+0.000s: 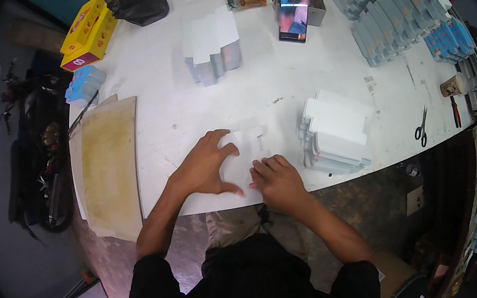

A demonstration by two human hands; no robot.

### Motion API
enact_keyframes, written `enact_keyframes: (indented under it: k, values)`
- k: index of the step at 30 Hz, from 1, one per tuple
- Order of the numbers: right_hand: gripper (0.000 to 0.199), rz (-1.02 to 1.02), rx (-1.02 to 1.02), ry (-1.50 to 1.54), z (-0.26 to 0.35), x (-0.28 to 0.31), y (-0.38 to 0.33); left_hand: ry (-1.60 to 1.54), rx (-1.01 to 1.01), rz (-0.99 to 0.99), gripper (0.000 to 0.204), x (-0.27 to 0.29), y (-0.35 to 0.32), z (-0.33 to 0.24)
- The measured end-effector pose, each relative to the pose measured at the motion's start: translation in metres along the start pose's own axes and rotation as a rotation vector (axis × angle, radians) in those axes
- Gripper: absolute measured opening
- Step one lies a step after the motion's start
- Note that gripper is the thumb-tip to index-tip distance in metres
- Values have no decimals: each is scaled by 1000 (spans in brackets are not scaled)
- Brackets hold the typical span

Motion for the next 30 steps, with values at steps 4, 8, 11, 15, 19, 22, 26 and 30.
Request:
enact_keyframes:
  k: [4, 8, 11, 15, 19, 22, 26, 30]
  values:
    - [22, 233, -150, 5, -6, -2, 26, -109, 29, 80, 66, 1, 7, 16]
    - [31, -20, -397, -93, -38, -19, 63, -87, 100, 36, 90, -6, 26, 50]
    - [43, -24, -473, -129, -34, -7, 70, 139, 103, -87, 111, 5, 24, 31]
    - [37, -26, -616, -126, -35, -23, 67, 182, 110, -214, 115, 0, 17, 39]
    - [29, -102, -197, -299, 11, -22, 55, 193, 42, -263, 121, 7, 4, 29]
    - [36, 17, -101, -6, 10, -25, 31, 154, -30, -188, 121, 20, -11, -1]
    - [34, -419, -22, 98, 26, 68, 32, -408, 2, -581, 122, 17, -38, 31]
    - [27, -629, -87, -293, -7, 143, 0, -577, 67, -579, 82, 6, -37, 57]
Point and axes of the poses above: each hand's wrist, its own y-axis towards the middle knuckle, its own x-axis out of the back of the hand, z = x × y, the point moved 3 cm from there along y, towards the middle knuckle, and after that the axes turned 13 degrees about -z, right-handed, at the moved point
